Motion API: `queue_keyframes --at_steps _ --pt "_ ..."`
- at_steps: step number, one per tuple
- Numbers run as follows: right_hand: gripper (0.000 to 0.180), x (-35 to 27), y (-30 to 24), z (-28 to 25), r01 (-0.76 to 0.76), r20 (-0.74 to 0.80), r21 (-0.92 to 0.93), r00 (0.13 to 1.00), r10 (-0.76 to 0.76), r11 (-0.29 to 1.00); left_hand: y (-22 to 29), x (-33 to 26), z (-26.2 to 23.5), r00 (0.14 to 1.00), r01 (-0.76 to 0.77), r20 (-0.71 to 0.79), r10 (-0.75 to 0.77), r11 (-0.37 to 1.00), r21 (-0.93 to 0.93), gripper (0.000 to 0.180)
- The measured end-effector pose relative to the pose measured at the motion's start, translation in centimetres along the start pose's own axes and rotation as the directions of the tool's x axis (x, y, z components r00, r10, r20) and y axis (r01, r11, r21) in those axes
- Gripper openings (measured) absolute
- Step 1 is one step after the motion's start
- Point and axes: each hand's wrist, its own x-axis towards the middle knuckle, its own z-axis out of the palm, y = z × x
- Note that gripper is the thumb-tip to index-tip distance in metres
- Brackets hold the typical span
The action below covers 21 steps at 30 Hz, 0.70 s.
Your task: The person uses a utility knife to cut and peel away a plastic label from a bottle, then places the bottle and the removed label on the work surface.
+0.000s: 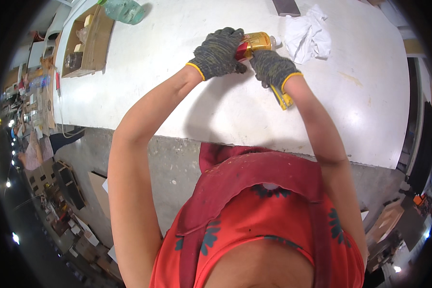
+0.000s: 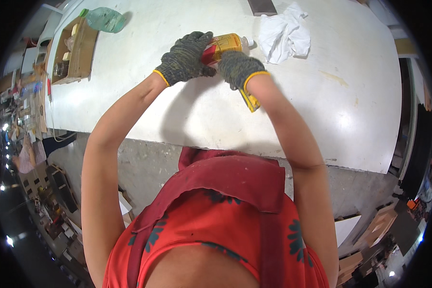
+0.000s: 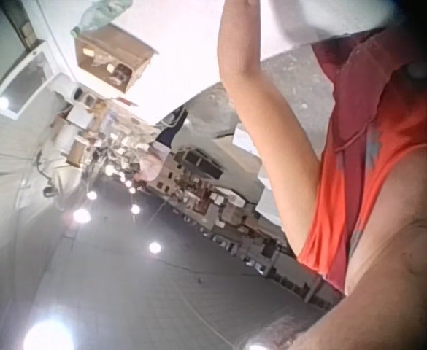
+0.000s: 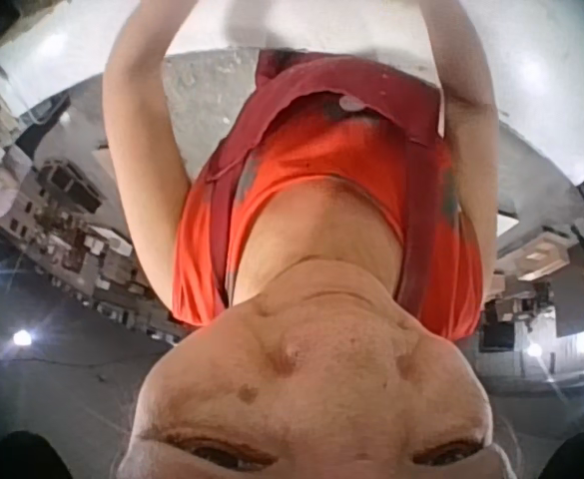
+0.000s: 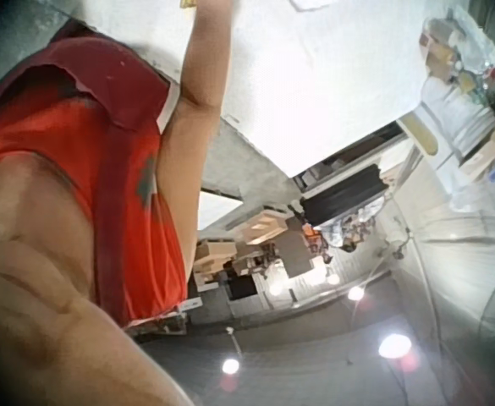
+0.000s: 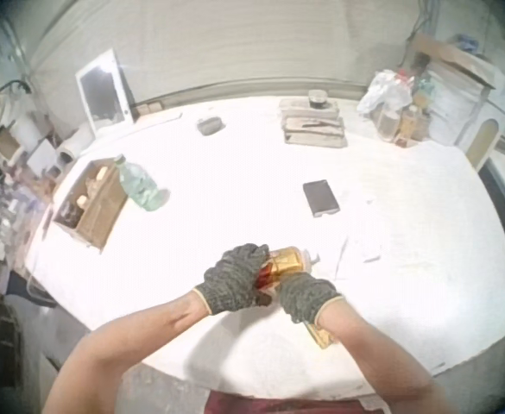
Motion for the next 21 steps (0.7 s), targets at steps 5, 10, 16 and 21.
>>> queue_keyframes --at_steps 5,10,16,21 --pt "0.021 0.1 -2.1 -1.8 -0.155 0.031 0.244 0.988 0.152 0.957 -0.1 0.0 1.6 0.984 0.176 0.031 -0.176 0.984 0.003 0.070" --pt "0.023 -2.0 -2.1 0.0 0.037 -0.167 -0.271 0.982 -0.085 0.962 -0.8 1.1 1.6 0.978 0.196 0.077 -0.195 0.981 -0.009 0.055" --pt "0.021 -3.7 -0.7 2.7 0.129 -0.185 -0.335 0.962 -0.200 0.933 -3.4 2.0 1.9 0.934 0.319 0.230 -0.275 0.929 -0.185 0.059" --pt "0.022 -3.3 -0.2 2.6 0.072 -0.362 -0.265 0.917 -0.168 0.962 -3.8 2.0 1.5 0.931 0.298 0.279 -0.235 0.931 -0.211 0.063"
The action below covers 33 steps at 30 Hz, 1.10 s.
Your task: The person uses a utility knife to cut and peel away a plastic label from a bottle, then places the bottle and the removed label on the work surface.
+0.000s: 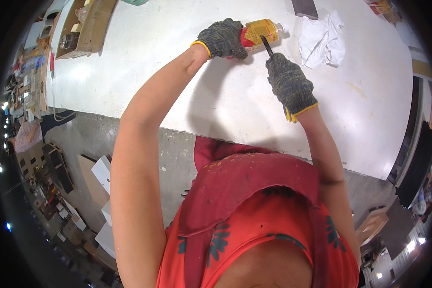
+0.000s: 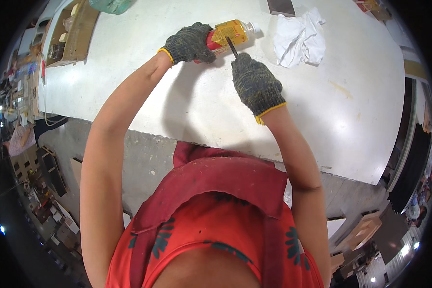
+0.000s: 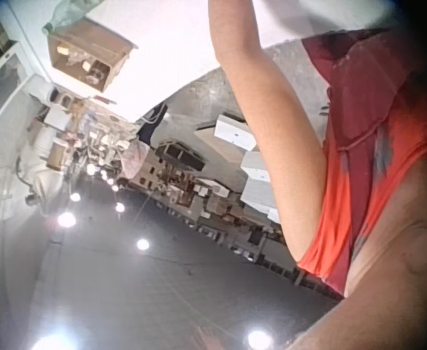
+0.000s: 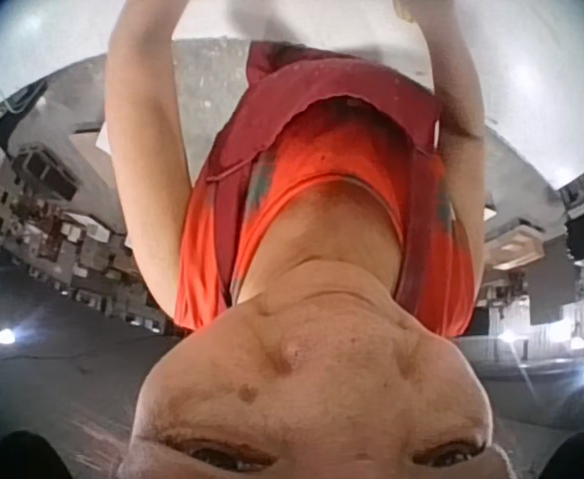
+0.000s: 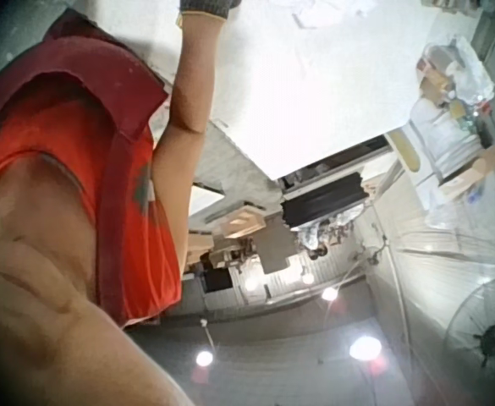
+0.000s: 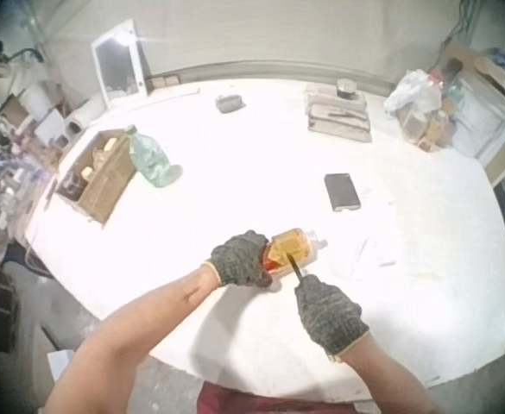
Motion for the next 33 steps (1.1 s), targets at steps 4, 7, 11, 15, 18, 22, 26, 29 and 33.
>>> queue_keyframes --at_steps 4,7,11,15,18,22,26,29,33 --pt "0.027 1.7 0.4 1.1 -0.013 -0.030 0.021 0.999 0.014 1.000 0.3 0.4 -0.4 0.997 0.030 0.067 -0.029 0.999 -0.011 0.065" --pt "0.028 2.9 -0.8 0.2 -0.034 0.016 -0.051 0.999 0.035 0.998 -0.2 0.3 0.1 1.000 -0.002 -0.004 0.002 1.000 0.031 0.064" --pt "0.026 3.6 -0.9 0.4 -0.114 -0.003 -0.033 0.993 0.114 0.993 -0.1 0.0 0.3 0.988 -0.063 -0.135 0.079 0.991 0.114 0.062" --pt "0.030 4.2 -1.6 -1.2 -0.184 0.092 0.028 0.979 0.181 0.983 0.9 -0.1 -0.9 0.995 0.056 0.084 -0.056 0.998 0.009 0.061" --pt "0.047 6.0 -1.9 -2.9 -0.208 0.286 -0.012 0.936 0.203 0.978 0.4 0.3 -0.8 0.995 0.070 0.078 -0.069 0.997 -0.012 0.061" --pt "0.043 6.3 -2.0 -3.6 -0.231 0.396 0.000 0.893 0.212 0.973 0.4 0.3 0.0 0.999 0.033 -0.004 -0.033 0.999 0.034 0.064" --pt "0.031 3.7 -0.3 -0.2 -0.152 0.187 0.010 0.971 0.148 0.988 0.3 0.1 0.3 0.999 0.032 -0.025 -0.031 0.998 0.053 0.069" --pt "0.033 3.4 -0.6 -0.1 -0.008 0.061 -0.065 0.998 0.012 0.998 0.2 0.3 0.0 0.998 0.049 0.028 -0.050 0.998 0.046 0.067" --pt "0.024 5.8 -0.9 -1.2 -0.160 0.223 0.019 0.963 0.152 0.987 1.2 0.2 -0.5 0.997 0.074 0.032 -0.073 0.997 -0.032 0.059"
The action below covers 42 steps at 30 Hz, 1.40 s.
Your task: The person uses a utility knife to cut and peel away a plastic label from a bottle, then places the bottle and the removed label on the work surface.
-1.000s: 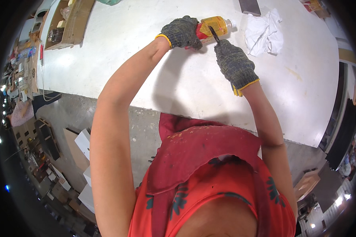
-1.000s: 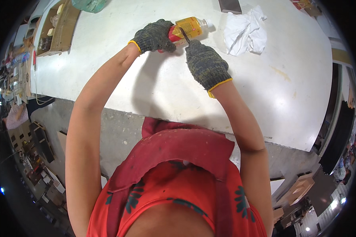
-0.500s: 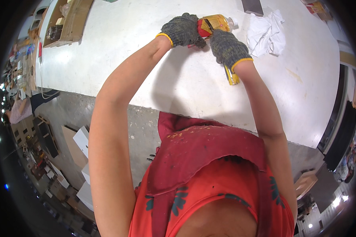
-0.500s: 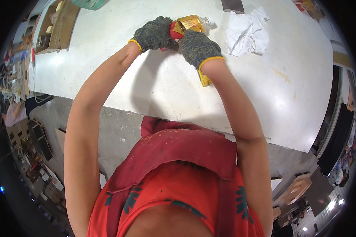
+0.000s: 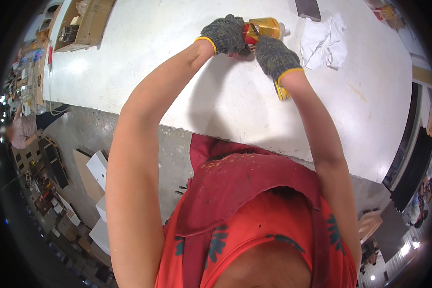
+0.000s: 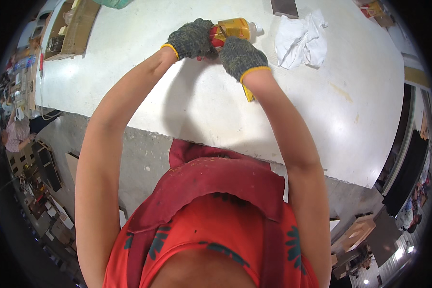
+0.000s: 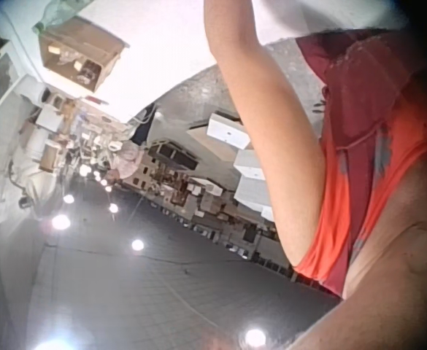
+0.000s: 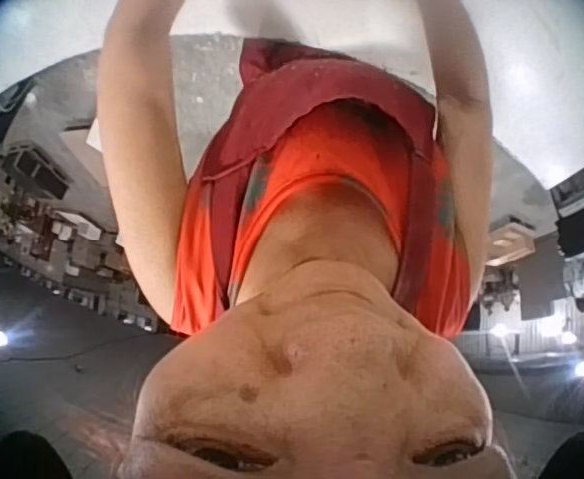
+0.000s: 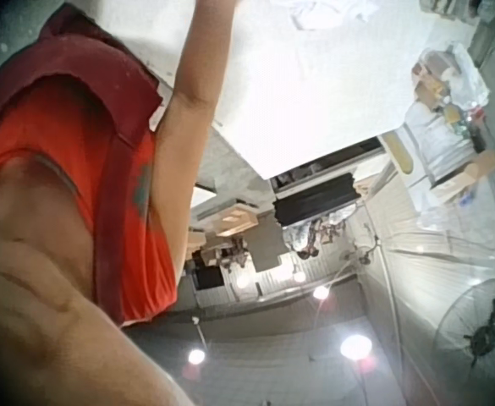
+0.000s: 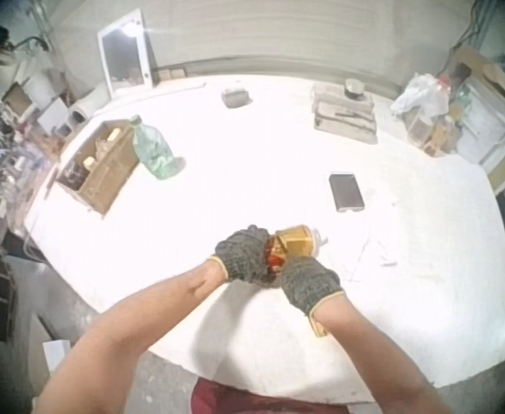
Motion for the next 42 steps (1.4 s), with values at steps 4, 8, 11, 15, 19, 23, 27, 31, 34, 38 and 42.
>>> queue_keyframes --at_steps 4,8,11,15,19,23,27,31,34,38,42 --pt "0.025 -2.3 -0.8 1.4 -0.169 0.078 0.024 0.983 0.167 0.985 -0.9 -0.2 0.7 0.997 -0.030 -0.065 0.029 0.999 -0.017 0.052" --pt "0.027 -2.1 0.9 3.6 0.128 -0.170 -0.192 0.972 -0.162 0.973 -1.0 1.1 0.8 1.000 -0.024 0.017 0.025 0.999 -0.033 0.052" --pt "0.025 1.6 2.7 6.1 0.093 -0.175 0.038 0.981 -0.085 0.995 -1.9 2.4 2.2 0.976 -0.048 -0.207 0.066 0.995 0.092 0.060" --pt "0.025 -2.2 0.5 3.4 -0.149 -0.022 0.142 0.988 0.153 0.979 -2.2 1.2 1.8 0.996 -0.074 -0.050 0.075 0.997 0.006 0.066" --pt "0.025 0.0 1.2 3.1 0.072 -0.067 -0.064 0.995 -0.076 0.995 -1.2 1.4 1.1 0.989 -0.113 -0.089 0.119 0.991 0.066 0.065" --pt "0.025 -0.6 0.3 3.0 0.078 -0.125 -0.029 0.989 -0.081 0.997 -1.5 1.6 0.4 0.986 0.006 0.167 0.005 0.998 -0.064 0.066" --pt "0.024 -3.3 1.3 5.3 -0.117 -0.040 0.109 0.992 0.121 0.987 -2.3 1.7 2.2 0.982 -0.135 -0.117 0.146 0.986 0.096 0.067" --pt "0.024 -0.3 0.8 4.9 0.081 -0.174 0.009 0.982 -0.079 0.997 -1.9 2.1 1.7 0.995 -0.083 -0.049 0.085 0.996 0.034 0.067" --pt "0.027 -1.2 0.3 3.8 0.158 -0.253 0.054 0.957 -0.140 0.986 -3.0 2.8 1.9 0.989 0.022 0.147 -0.003 0.992 -0.127 0.069" --pt "0.030 -3.2 1.7 5.7 -0.105 -0.025 0.165 0.994 0.111 0.981 -1.9 2.2 2.0 0.991 -0.133 0.005 0.134 0.979 0.155 0.073" --pt "0.030 -1.5 0.4 3.5 -0.028 -0.063 0.165 0.997 0.039 0.986 -1.6 1.8 1.3 0.998 -0.042 -0.050 0.047 0.994 0.104 0.080"
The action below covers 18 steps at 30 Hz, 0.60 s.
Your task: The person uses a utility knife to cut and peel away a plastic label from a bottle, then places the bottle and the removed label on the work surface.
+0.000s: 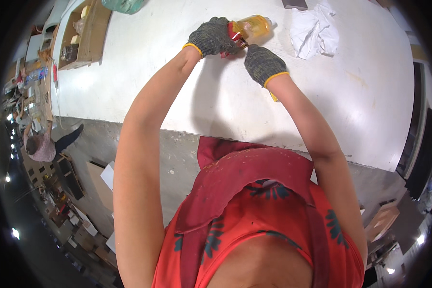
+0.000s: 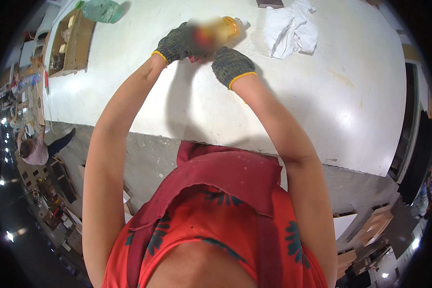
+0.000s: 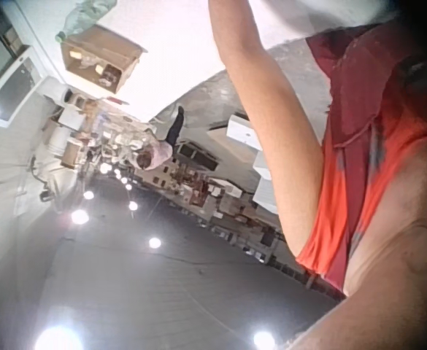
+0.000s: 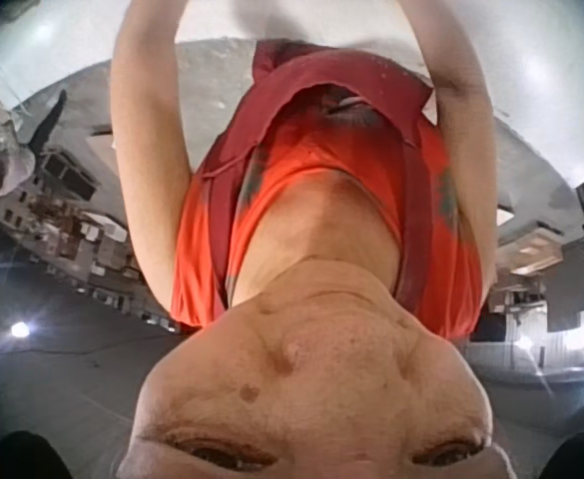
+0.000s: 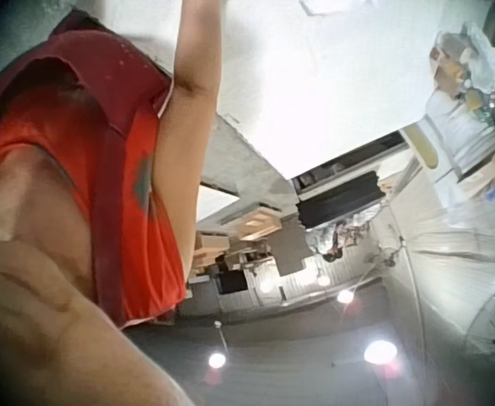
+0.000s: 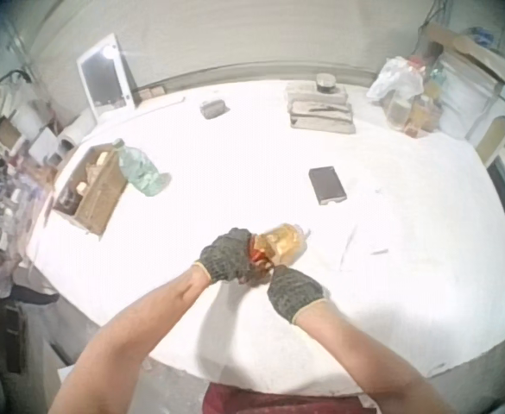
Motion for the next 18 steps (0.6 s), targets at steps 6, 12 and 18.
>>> queue_keyframes --at_steps 6,12,18 --pt "0.033 -1.7 1.2 1.6 -0.060 0.041 0.031 0.997 0.059 0.998 -0.1 -0.2 0.3 1.000 -0.023 0.016 0.022 1.000 0.021 0.083" --pt "0.023 -1.1 2.8 2.9 0.081 -0.117 0.123 0.991 -0.066 0.989 -1.1 -2.4 1.2 0.989 -0.068 -0.136 0.052 0.991 -0.116 0.082" --pt "0.018 -6.6 1.3 0.2 -0.270 0.237 0.910 0.962 0.139 0.314 -1.6 -5.7 3.7 0.989 -0.057 -0.149 0.020 0.967 -0.247 0.086"
